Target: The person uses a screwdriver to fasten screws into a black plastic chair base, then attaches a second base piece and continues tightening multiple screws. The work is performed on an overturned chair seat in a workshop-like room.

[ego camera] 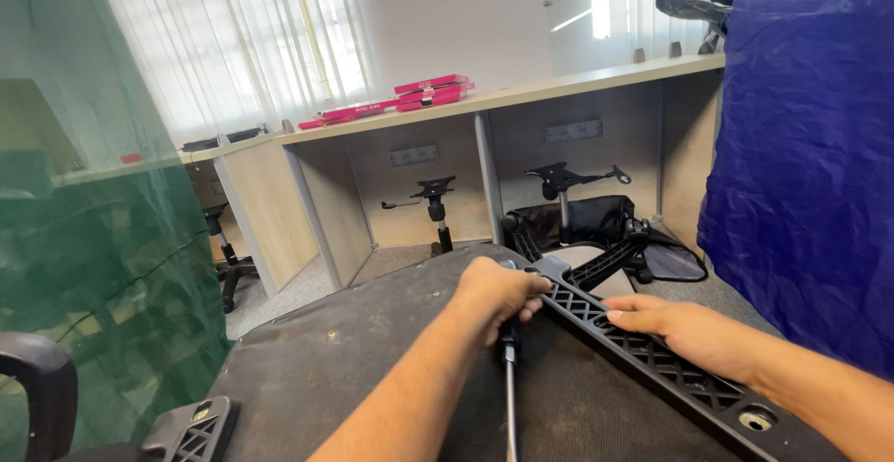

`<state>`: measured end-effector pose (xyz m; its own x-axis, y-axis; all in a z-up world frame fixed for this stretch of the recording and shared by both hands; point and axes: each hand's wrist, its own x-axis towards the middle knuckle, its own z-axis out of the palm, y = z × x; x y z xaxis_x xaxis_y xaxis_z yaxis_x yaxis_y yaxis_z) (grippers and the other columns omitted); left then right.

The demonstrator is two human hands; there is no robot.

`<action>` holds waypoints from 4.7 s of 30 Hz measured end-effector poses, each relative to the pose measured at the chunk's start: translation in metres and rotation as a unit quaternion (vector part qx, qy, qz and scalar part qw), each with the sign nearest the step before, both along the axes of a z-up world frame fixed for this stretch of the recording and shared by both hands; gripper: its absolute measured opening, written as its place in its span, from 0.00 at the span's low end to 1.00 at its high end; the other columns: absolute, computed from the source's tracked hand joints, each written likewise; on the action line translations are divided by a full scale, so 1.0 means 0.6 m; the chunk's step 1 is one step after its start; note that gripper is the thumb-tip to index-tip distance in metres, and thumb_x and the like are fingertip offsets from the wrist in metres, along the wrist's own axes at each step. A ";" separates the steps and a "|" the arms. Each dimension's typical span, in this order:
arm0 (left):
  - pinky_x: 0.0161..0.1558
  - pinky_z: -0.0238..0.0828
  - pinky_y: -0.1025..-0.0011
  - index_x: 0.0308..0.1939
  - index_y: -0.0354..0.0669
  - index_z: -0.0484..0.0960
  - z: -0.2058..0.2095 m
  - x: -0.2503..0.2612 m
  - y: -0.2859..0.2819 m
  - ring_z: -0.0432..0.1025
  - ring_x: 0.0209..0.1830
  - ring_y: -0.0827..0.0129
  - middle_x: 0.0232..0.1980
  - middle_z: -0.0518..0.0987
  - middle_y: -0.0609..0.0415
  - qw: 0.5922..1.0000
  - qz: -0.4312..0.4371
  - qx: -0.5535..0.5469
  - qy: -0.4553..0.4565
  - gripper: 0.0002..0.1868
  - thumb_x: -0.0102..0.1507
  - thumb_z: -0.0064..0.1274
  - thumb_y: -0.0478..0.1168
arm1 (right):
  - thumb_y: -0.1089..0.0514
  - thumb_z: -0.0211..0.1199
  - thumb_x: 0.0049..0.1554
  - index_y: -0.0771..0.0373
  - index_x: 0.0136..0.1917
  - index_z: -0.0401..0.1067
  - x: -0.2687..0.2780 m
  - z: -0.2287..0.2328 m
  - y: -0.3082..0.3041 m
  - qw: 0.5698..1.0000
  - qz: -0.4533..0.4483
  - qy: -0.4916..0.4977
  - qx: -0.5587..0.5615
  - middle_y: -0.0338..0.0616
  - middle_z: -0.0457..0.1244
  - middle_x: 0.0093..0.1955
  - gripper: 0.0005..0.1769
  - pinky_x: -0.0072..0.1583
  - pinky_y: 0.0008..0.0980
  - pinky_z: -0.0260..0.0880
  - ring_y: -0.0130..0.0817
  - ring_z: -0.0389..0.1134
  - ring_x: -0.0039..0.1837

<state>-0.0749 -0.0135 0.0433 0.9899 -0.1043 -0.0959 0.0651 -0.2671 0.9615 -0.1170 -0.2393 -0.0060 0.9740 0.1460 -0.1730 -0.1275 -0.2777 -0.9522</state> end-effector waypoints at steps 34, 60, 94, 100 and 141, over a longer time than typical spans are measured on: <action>0.18 0.66 0.75 0.69 0.40 0.68 0.005 0.034 0.065 0.69 0.17 0.74 0.29 0.80 0.51 0.985 0.006 0.163 -0.063 0.43 0.52 0.69 0.42 | 0.54 0.64 0.61 0.59 0.81 0.53 0.052 -0.015 0.030 0.950 0.253 -0.012 0.182 0.53 0.57 0.78 0.39 0.71 0.36 0.62 0.38 0.60 0.75; 0.19 0.70 0.77 0.64 0.37 0.74 0.005 0.038 0.042 0.72 0.19 0.75 0.32 0.82 0.49 0.973 -0.001 0.225 -0.051 0.33 0.58 0.65 0.42 | 0.50 0.62 0.56 0.44 0.77 0.63 0.007 0.033 0.047 0.984 0.134 0.073 0.093 0.41 0.74 0.53 0.35 0.38 0.23 0.74 0.20 0.72 0.39; 0.23 0.72 0.73 0.48 0.28 0.77 -0.019 0.055 0.102 0.70 0.20 0.69 0.28 0.73 0.52 0.993 0.097 -0.054 0.039 0.15 0.66 0.44 0.40 | 0.50 0.67 0.55 0.47 0.74 0.66 0.000 0.043 0.045 0.992 0.073 0.071 0.075 0.46 0.73 0.59 0.34 0.45 0.25 0.75 0.25 0.74 0.46; 0.51 0.70 0.71 0.61 0.38 0.77 0.009 -0.039 0.095 0.74 0.52 0.66 0.54 0.80 0.46 0.970 0.054 0.226 -0.065 0.26 0.60 0.61 0.41 | 0.49 0.68 0.53 0.46 0.74 0.67 0.006 0.035 0.038 0.989 0.094 0.073 0.085 0.47 0.73 0.60 0.35 0.46 0.26 0.74 0.26 0.73 0.47; 0.41 0.72 0.70 0.43 0.31 0.88 -0.040 -0.469 0.690 0.76 0.38 0.67 0.39 0.86 0.48 0.881 0.439 0.119 -0.131 0.13 0.61 0.60 0.40 | 0.57 0.77 0.53 0.42 0.78 0.62 0.238 -0.026 0.000 0.978 0.148 -0.023 -0.142 0.46 0.57 0.77 0.44 0.82 0.58 0.52 0.47 0.59 0.82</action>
